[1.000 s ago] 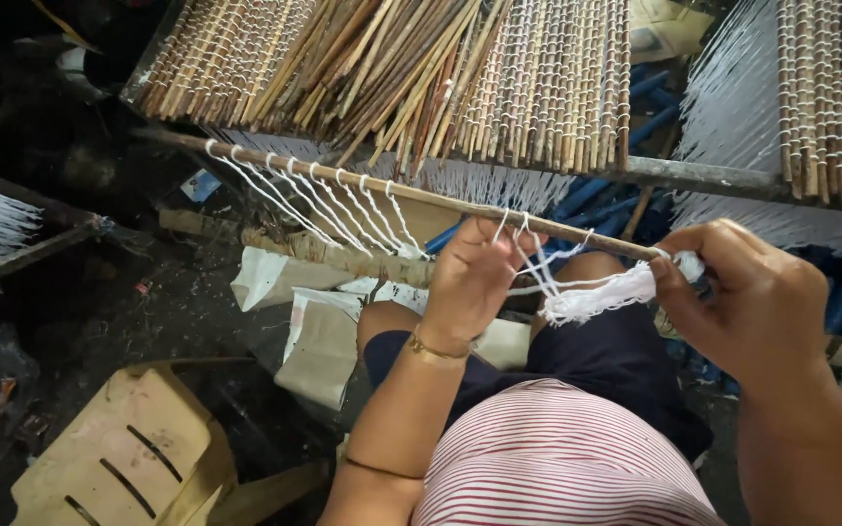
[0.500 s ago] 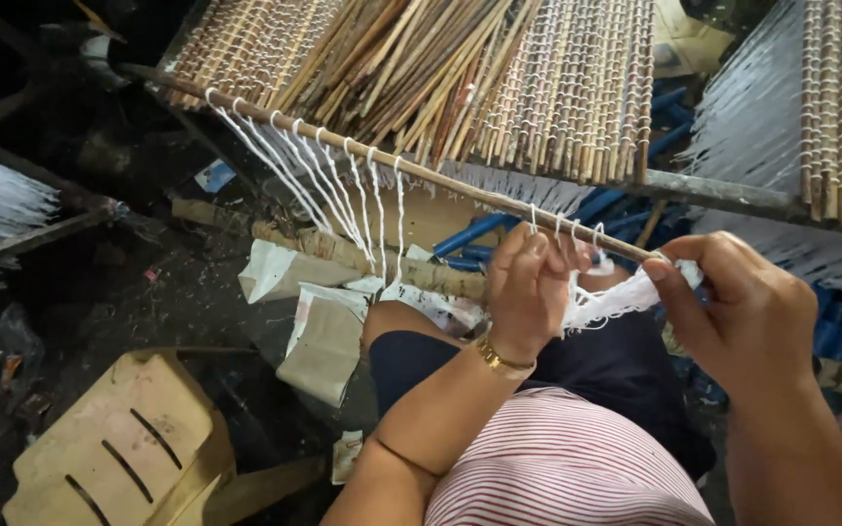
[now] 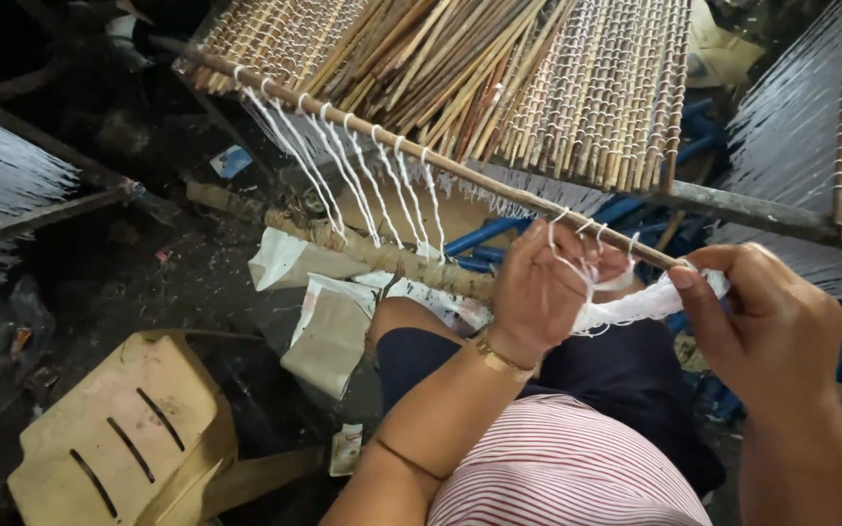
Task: Tying white cotton wicks onto wooden sticks for candle production
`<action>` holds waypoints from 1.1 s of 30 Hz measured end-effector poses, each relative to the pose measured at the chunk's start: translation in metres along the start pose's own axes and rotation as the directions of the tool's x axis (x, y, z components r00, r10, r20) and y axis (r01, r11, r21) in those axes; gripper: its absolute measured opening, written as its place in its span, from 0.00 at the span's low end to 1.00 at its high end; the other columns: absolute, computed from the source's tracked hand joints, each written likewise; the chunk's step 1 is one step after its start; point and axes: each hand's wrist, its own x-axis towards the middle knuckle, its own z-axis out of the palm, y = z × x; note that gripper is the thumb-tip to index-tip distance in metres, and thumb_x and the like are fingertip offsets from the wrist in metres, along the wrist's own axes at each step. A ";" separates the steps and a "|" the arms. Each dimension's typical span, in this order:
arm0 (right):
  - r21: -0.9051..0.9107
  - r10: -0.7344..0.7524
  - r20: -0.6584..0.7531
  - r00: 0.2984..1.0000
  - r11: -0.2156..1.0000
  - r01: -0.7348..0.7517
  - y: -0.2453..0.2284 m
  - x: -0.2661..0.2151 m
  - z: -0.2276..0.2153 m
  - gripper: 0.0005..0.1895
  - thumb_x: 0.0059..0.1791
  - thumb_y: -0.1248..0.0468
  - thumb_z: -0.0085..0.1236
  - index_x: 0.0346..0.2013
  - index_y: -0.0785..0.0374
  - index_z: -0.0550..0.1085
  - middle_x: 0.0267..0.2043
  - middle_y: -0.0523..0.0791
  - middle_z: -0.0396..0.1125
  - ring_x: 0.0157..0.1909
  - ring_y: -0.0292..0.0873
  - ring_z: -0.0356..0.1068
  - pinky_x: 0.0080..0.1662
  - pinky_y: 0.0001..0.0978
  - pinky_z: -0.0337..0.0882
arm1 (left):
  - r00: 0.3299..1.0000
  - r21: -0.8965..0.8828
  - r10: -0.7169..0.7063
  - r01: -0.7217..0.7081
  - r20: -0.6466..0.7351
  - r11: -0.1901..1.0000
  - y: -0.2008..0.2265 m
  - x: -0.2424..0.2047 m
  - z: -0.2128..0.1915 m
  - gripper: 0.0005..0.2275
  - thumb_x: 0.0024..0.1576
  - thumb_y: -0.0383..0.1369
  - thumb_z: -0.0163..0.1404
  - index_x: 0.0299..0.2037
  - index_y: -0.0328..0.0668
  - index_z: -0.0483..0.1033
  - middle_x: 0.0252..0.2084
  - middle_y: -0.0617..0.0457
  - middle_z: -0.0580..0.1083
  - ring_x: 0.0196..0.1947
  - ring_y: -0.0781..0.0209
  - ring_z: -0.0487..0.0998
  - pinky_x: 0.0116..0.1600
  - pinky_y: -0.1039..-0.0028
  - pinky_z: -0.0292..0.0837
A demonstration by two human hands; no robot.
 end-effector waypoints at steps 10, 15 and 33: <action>0.073 -0.038 0.031 0.999 0.997 0.036 -0.005 0.001 0.000 0.09 0.63 0.62 0.60 0.46 0.67 0.79 0.30 0.44 0.62 0.28 0.43 0.60 0.35 0.37 0.57 | 1.000 -0.079 0.004 -0.004 -0.001 0.997 -0.014 0.000 0.007 0.18 0.72 0.35 0.38 0.31 0.40 0.76 0.32 0.51 0.76 0.40 0.54 0.80 0.59 0.58 0.69; 0.039 -0.015 0.025 1.000 0.999 0.014 0.002 -0.006 0.006 0.08 0.64 0.62 0.63 0.49 0.66 0.81 0.30 0.44 0.62 0.32 0.44 0.61 0.38 0.37 0.58 | 0.996 -0.166 -0.029 0.043 0.087 0.985 -0.018 -0.001 0.003 0.20 0.74 0.35 0.36 0.38 0.39 0.82 0.37 0.50 0.81 0.46 0.50 0.82 0.72 0.44 0.60; 0.135 0.002 0.002 1.000 0.991 -0.002 0.032 -0.016 0.007 0.09 0.67 0.70 0.68 0.54 0.76 0.77 0.48 0.57 0.63 0.51 0.55 0.63 0.55 0.45 0.63 | 0.896 -0.081 0.264 -0.311 -0.358 0.947 0.033 0.013 0.043 0.13 0.66 0.38 0.44 0.27 0.50 0.69 0.22 0.63 0.63 0.20 0.70 0.60 0.30 0.78 0.62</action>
